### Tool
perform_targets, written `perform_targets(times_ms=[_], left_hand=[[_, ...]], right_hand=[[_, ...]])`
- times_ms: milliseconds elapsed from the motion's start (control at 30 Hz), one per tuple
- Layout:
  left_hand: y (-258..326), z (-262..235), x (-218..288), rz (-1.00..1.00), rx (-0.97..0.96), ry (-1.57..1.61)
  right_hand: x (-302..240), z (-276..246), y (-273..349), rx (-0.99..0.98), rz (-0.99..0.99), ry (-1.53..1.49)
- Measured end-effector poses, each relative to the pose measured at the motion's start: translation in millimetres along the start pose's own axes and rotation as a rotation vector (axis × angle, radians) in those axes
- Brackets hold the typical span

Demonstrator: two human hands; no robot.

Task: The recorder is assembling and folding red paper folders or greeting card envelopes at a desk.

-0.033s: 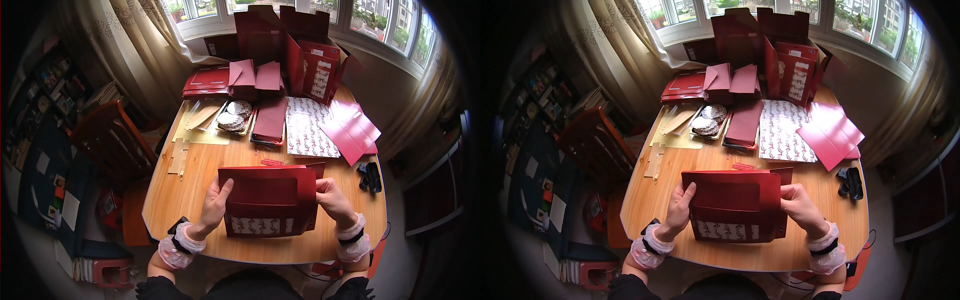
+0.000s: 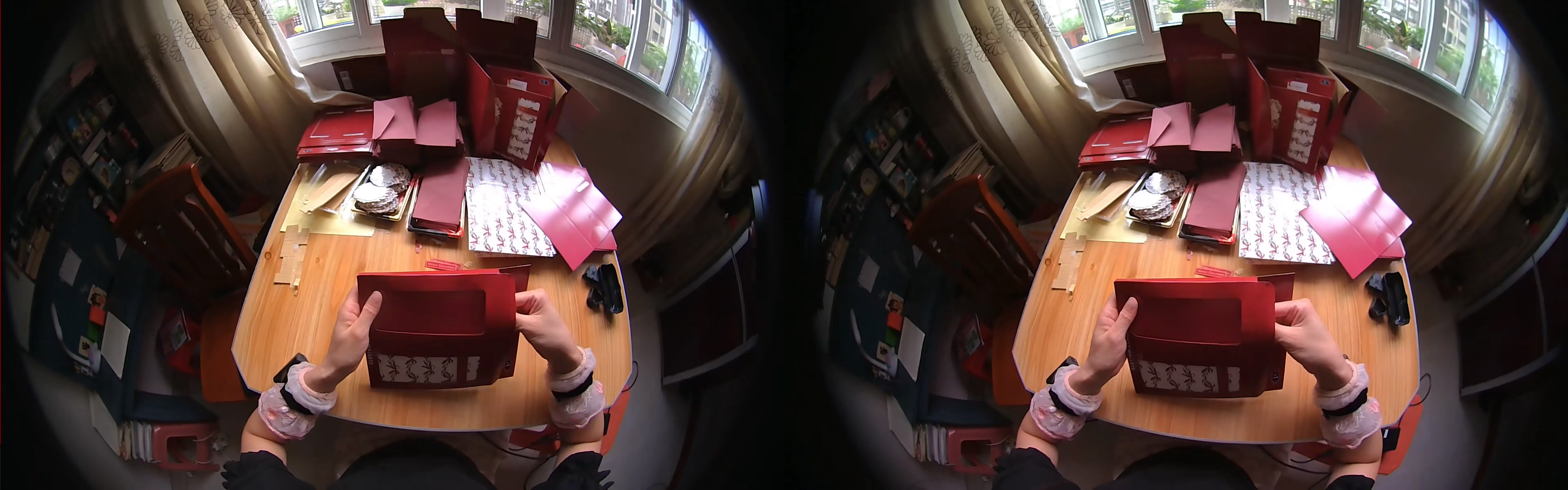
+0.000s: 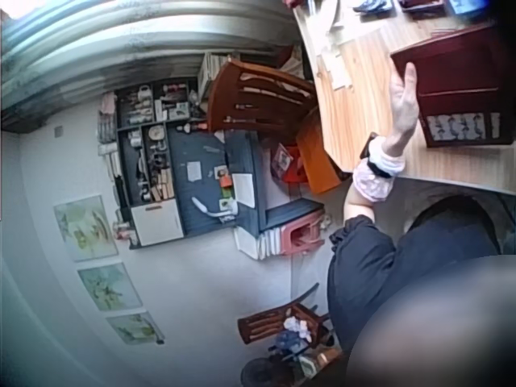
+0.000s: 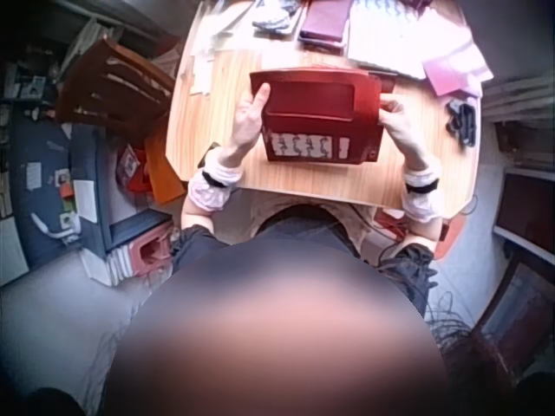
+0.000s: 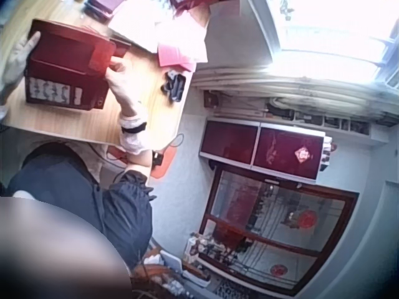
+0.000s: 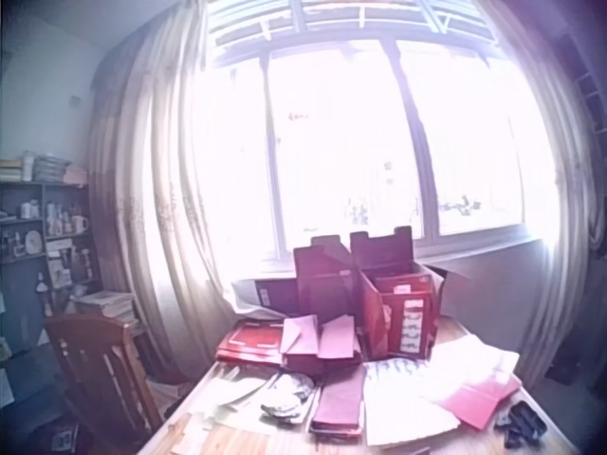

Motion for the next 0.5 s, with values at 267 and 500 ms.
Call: perform_targets(times_ms=[267, 500], left_hand=[[0, 9, 12, 0.041, -0.093, -0.186], [-1, 6, 10, 0.037, -0.045, -0.138]], right_hand=[[-1, -4, -4, 0.059, -0.057, 0.02], [-2, -1, -6, 0.09, -0.083, 0.054]])
Point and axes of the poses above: each hand's wrist, its own y-axis away from the middle knuckle, its own z-axis out of the palm, x = y × z, the point moved 10 cm from there along -y, towards the middle knuckle
